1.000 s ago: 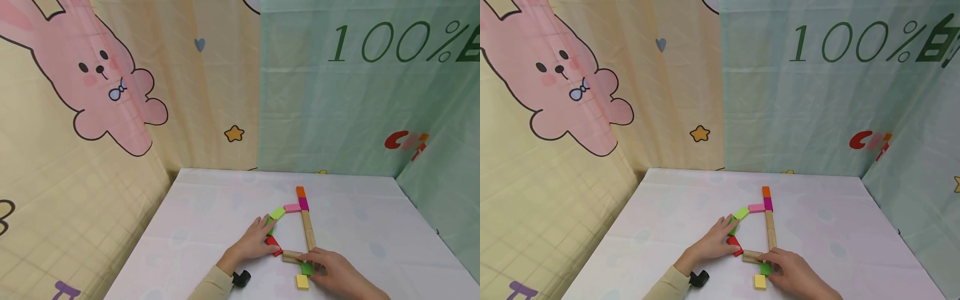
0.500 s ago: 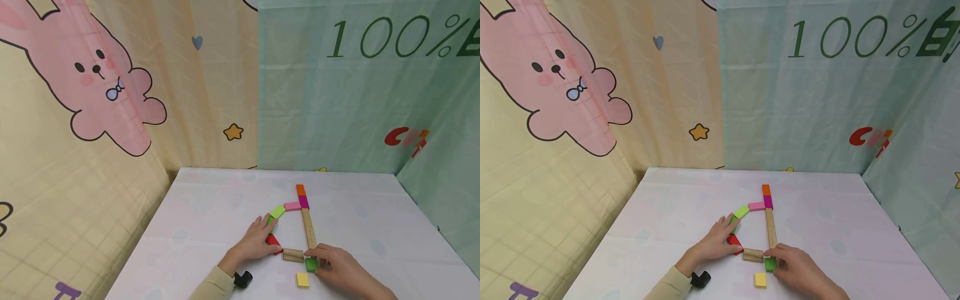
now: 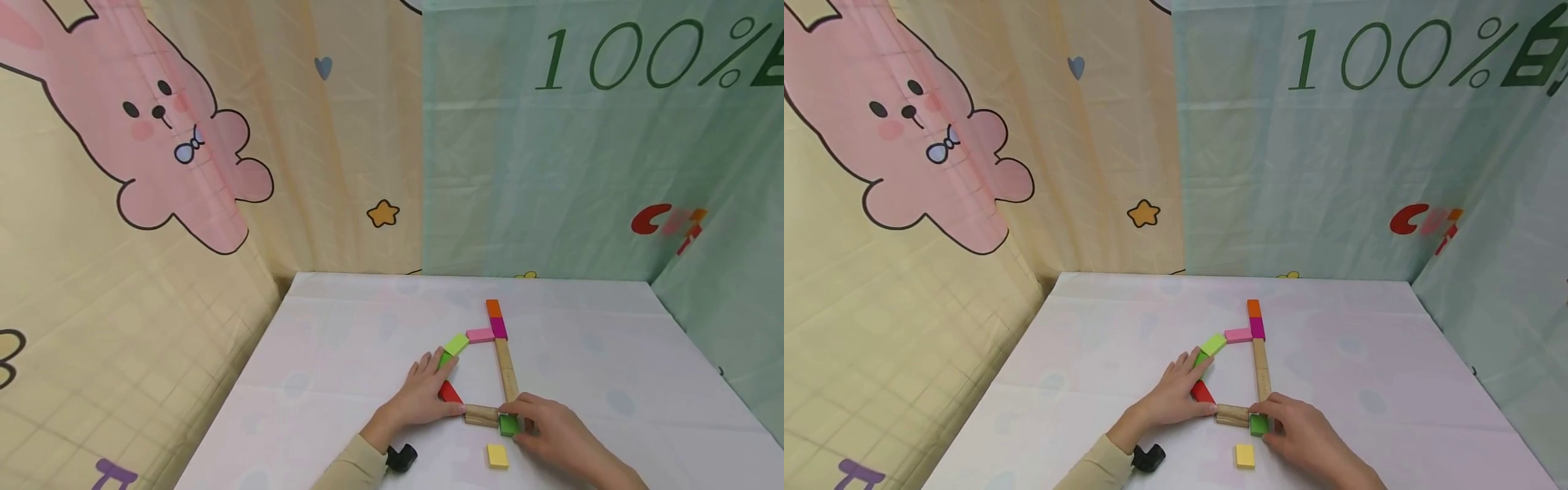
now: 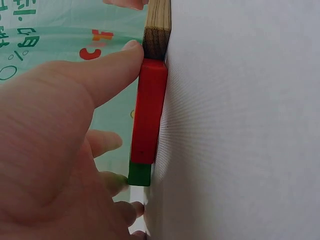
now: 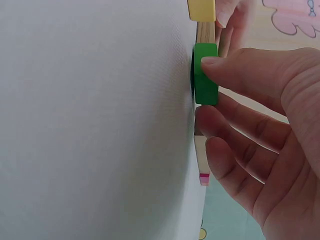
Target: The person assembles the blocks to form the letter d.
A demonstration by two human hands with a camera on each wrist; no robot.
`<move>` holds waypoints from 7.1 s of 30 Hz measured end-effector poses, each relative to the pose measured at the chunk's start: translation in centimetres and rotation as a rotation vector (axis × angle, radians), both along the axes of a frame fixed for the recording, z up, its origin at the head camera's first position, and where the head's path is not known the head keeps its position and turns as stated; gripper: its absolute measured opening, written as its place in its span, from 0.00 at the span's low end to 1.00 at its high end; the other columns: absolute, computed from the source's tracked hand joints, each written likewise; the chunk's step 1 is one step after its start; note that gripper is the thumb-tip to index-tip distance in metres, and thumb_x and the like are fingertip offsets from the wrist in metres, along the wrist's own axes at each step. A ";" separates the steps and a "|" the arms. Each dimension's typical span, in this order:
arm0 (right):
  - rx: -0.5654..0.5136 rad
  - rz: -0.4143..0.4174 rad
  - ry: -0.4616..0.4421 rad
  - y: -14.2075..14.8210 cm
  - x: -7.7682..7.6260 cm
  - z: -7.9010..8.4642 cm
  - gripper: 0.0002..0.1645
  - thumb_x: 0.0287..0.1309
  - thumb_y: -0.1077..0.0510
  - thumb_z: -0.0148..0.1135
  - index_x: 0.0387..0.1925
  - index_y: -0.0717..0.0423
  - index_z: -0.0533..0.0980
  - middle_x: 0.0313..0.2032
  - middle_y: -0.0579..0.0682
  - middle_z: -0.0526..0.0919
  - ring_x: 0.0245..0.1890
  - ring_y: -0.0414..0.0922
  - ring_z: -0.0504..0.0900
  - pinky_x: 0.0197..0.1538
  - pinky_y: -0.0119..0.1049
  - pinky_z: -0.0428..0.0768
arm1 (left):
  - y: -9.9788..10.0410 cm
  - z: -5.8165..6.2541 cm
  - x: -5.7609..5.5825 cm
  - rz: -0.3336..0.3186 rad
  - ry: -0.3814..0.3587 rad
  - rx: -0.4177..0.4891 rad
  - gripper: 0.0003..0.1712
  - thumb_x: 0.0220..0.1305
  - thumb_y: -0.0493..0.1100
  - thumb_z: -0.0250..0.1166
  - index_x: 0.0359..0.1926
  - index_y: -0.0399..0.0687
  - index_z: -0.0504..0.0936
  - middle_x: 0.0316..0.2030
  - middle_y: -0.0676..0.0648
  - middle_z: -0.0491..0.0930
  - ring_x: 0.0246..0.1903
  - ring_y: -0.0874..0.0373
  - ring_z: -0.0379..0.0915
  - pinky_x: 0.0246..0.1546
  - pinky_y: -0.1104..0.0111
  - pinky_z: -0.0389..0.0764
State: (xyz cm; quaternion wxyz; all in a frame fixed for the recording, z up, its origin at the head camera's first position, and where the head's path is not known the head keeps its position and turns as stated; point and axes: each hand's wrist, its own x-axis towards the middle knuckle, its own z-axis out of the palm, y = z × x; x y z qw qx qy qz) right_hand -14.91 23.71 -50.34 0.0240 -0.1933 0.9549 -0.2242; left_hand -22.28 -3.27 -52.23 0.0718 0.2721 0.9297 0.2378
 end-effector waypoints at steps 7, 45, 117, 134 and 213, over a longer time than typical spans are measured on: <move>0.018 0.005 -0.009 -0.5 -0.2 -0.2 0.25 0.46 0.55 0.80 0.49 0.41 0.85 0.34 0.31 0.75 0.27 0.32 0.69 0.29 0.28 0.73 | 0.1 -0.2 0.0 -0.010 -0.010 -0.011 0.51 0.63 0.70 0.63 0.80 0.62 0.53 0.79 0.43 0.40 0.77 0.44 0.38 0.73 0.45 0.45; -0.125 0.044 -0.108 -1.7 -1.6 -0.3 0.20 0.50 0.58 0.78 0.47 0.46 0.86 0.32 0.36 0.74 0.29 0.36 0.72 0.32 0.29 0.77 | -0.4 0.3 -0.1 -0.034 -0.071 0.021 0.51 0.63 0.66 0.65 0.80 0.60 0.53 0.80 0.45 0.39 0.78 0.45 0.35 0.73 0.47 0.42; -0.286 0.211 -0.075 -0.9 0.6 0.4 0.19 0.56 0.50 0.75 0.50 0.43 0.84 0.37 0.37 0.79 0.31 0.32 0.75 0.35 0.31 0.79 | -1.2 0.0 -0.5 -0.056 -0.109 0.052 0.46 0.66 0.65 0.62 0.80 0.61 0.55 0.80 0.48 0.38 0.78 0.45 0.33 0.74 0.48 0.44; -0.252 0.214 -0.123 -1.8 1.5 -0.7 0.20 0.52 0.47 0.77 0.49 0.42 0.85 0.32 0.32 0.77 0.29 0.33 0.75 0.31 0.28 0.76 | -1.1 0.2 -0.6 -0.057 -0.099 0.049 0.47 0.66 0.65 0.62 0.79 0.60 0.55 0.80 0.48 0.39 0.78 0.45 0.34 0.74 0.48 0.44; -0.194 0.073 -0.010 -0.9 0.7 1.4 0.20 0.48 0.60 0.79 0.45 0.42 0.86 0.39 0.35 0.76 0.32 0.36 0.75 0.35 0.30 0.81 | -1.2 0.1 -0.5 -0.047 -0.082 0.031 0.48 0.65 0.66 0.62 0.79 0.58 0.56 0.80 0.48 0.39 0.78 0.46 0.34 0.74 0.50 0.43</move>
